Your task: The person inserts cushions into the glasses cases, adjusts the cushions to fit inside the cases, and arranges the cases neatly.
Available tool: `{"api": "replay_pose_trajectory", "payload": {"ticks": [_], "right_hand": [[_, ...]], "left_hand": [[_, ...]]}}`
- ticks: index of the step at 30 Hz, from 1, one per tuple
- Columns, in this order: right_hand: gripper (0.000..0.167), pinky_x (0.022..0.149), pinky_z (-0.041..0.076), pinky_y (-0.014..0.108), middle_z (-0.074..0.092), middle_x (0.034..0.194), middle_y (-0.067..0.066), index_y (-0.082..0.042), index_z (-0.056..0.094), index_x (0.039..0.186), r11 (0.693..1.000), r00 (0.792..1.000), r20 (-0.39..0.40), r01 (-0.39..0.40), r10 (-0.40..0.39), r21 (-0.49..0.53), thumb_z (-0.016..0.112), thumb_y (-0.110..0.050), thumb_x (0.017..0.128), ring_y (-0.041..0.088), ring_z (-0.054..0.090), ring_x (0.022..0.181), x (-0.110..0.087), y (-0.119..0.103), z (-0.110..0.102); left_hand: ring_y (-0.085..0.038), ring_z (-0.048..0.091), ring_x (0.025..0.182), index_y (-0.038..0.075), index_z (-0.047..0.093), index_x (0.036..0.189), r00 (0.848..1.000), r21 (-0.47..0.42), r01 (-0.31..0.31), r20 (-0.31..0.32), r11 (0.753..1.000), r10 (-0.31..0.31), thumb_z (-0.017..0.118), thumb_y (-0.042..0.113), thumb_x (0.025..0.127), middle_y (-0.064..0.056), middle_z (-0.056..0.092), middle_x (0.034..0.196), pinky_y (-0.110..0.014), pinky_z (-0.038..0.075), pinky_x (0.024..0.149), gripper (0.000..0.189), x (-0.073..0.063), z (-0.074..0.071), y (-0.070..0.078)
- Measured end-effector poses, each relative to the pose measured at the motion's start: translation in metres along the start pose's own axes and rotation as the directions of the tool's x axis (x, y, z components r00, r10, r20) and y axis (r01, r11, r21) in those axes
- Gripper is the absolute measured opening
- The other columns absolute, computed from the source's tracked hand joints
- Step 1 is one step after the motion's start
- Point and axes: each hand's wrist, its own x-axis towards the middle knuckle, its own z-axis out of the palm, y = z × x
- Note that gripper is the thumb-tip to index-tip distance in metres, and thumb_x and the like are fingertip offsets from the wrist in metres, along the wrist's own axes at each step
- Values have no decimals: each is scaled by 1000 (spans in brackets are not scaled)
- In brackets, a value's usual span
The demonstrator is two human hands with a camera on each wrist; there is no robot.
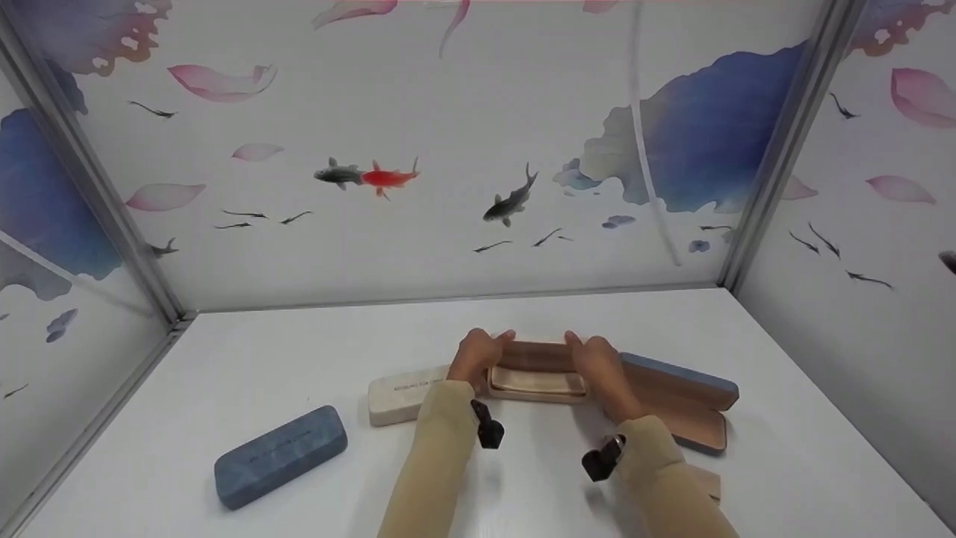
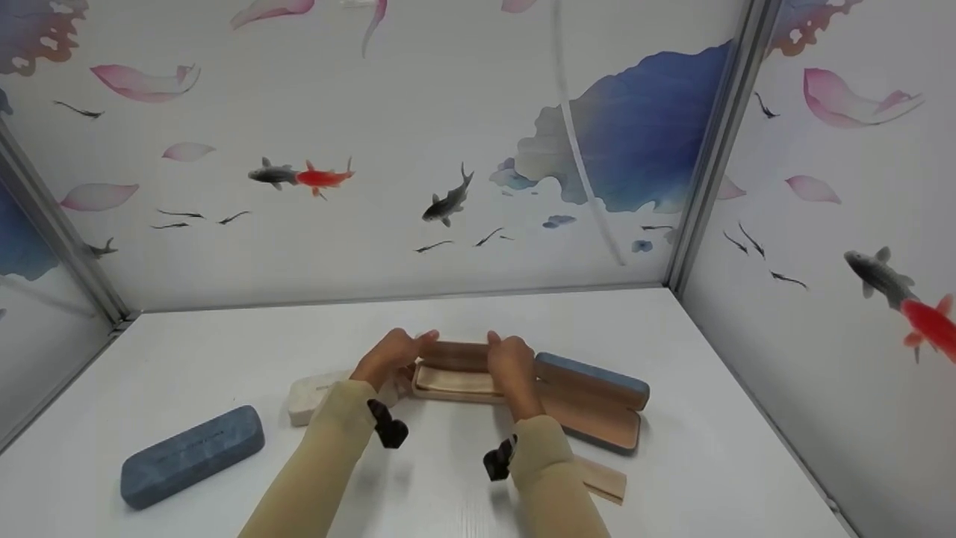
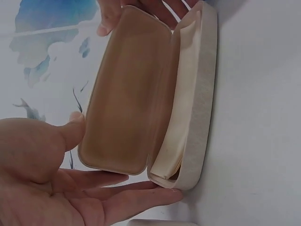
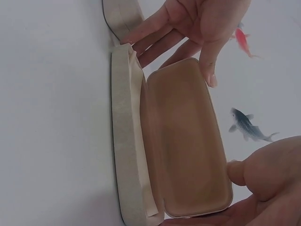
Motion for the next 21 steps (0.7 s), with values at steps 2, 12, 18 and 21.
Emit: {"api": "replay_pose_trajectory", "payload": {"ticks": [2,12,18,21], "right_hand": [[46,59,32,31,27,59,-4,-11,37,73,1000,1000,20,-14,13,21,36,-39,108,12,26,56,1,0,-1],[58,48,34,26,31,42,-7,-12,43,59,1000,999,36,-2,0,29,39,-42,108,8,25,40,-4,2,-5],[54,56,40,30,35,47,-5,-4,50,71,997,997,69,-39,35,65,41,-43,107,11,31,45,-10,2,-6],[48,64,43,35,39,58,-1,3,52,93,994,995,79,-69,62,88,42,-42,107,12,34,50,-10,0,-9]], "left_hand": [[-40,46,137,-11,38,146,1000,-26,-4,-3,1000,4,55,36,103,-27,47,148,-52,44,110,66,0,-1,-1],[-38,57,127,-12,49,136,997,102,-60,-42,993,65,57,42,101,-27,59,132,-48,48,106,64,-1,3,-2],[-28,60,111,-10,52,134,999,173,-33,-21,984,37,57,40,102,-23,61,130,-43,52,99,59,-4,3,1],[-25,58,102,-10,54,134,998,211,-42,-26,977,48,58,40,101,-22,63,131,-41,51,97,60,-3,2,5]]}}
